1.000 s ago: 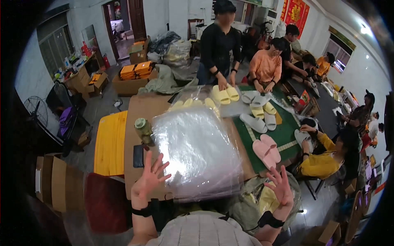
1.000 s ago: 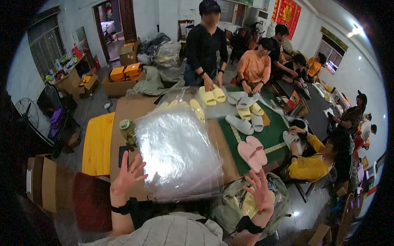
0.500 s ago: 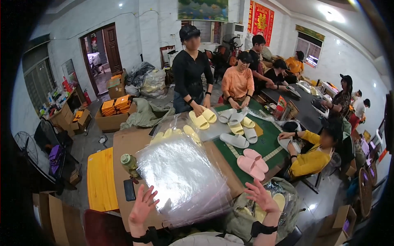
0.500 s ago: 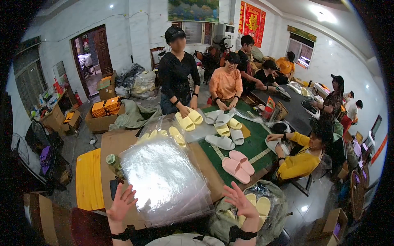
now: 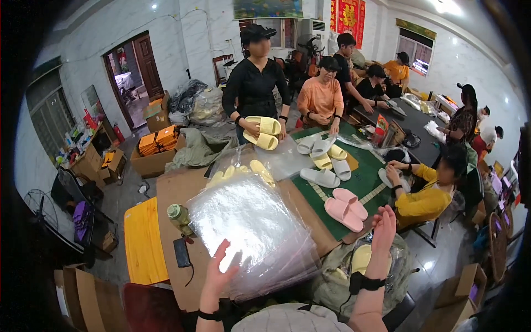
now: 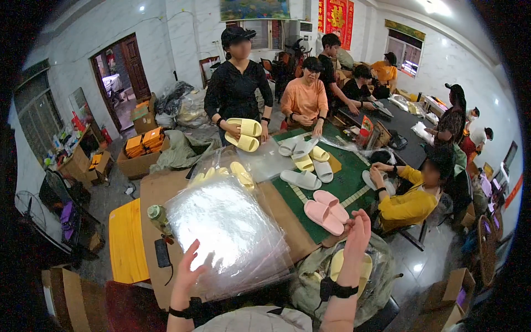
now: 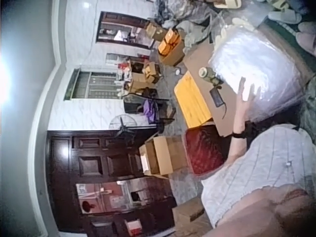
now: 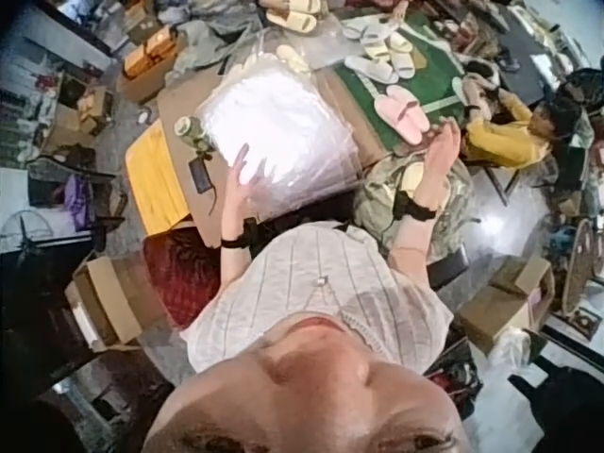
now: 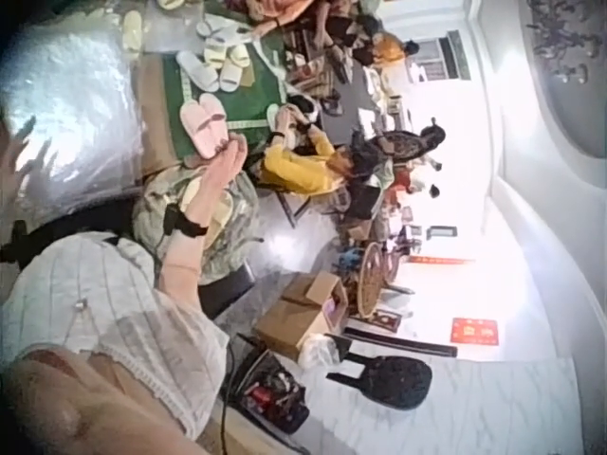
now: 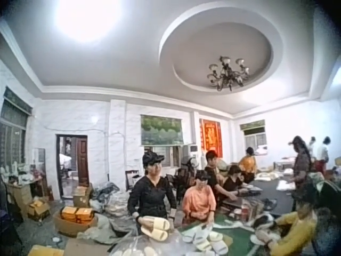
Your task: Sort and organize finished shoes of different colors and styles for packaging.
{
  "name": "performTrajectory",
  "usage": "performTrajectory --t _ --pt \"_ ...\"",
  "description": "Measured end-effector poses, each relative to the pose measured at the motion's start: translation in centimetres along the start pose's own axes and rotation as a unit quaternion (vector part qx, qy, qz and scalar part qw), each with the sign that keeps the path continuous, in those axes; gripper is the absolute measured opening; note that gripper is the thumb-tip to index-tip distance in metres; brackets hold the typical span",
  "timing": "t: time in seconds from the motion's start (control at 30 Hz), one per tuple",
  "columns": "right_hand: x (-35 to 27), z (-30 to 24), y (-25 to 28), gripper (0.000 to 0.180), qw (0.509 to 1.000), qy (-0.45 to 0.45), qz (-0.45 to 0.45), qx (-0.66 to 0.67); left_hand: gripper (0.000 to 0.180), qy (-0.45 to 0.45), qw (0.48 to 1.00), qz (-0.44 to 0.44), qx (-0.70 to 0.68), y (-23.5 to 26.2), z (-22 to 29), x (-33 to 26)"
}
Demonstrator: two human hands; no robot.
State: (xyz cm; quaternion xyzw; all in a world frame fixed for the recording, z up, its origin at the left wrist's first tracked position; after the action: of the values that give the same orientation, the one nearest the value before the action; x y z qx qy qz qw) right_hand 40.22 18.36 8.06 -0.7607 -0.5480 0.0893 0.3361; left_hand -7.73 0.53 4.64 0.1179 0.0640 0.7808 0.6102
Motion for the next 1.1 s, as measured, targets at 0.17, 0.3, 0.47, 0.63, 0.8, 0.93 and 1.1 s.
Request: performTrajectory --t 0.17,0.3,0.47,0.63,0.8,0.93,1.1 --pt "-2.4 6.1 -0.4 0.021 0.973 -0.102 0.019 -0.206 0.073 -0.092 0.956 -0.003 0.277 -2.7 -0.6 1.5" --pt "-9.4 10.3 -4.9 0.026 0.936 -0.080 -0.151 -0.307 0.072 -0.085 0.922 -0.021 0.377 -4.9 -5.2 2.4" --pt "-16.0 13.0 -9.0 0.047 0.708 0.185 -0.374 -0.570 0.067 -0.152 0.894 0.036 0.420 -5.3 -6.0 2.1" --pt "-18.3 16.4 -6.0 0.057 0.713 0.096 -0.376 -0.584 0.067 -0.171 0.891 0.029 0.419 -6.3 -5.4 2.0" --pt "-19.4 18.2 -5.4 0.059 0.705 0.061 -0.405 -0.580 0.068 -0.172 0.899 0.030 0.403 -5.8 -7.5 1.7" --pt "-19.1 18.3 -5.8 0.061 0.723 0.075 -0.410 -0.551 0.068 -0.159 0.893 0.041 0.420 -5.6 -6.9 1.5" --pt "-18.8 18.3 -6.1 0.060 0.722 0.100 -0.418 -0.542 0.066 -0.147 0.895 0.032 0.420 -5.4 -5.0 2.0"
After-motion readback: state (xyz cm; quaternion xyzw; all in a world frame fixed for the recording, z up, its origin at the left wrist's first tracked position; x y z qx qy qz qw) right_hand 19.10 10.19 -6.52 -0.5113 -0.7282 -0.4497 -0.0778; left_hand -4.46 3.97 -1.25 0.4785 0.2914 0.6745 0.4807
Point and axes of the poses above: each hand's wrist, its own x-axis towards the middle knuckle, its own y-axis out of the back of the hand, z = x × y, the point moved 5 cm from there along x, towards the middle knuckle, and after that the axes turned 3 degrees about y, right-handed, at the moved point
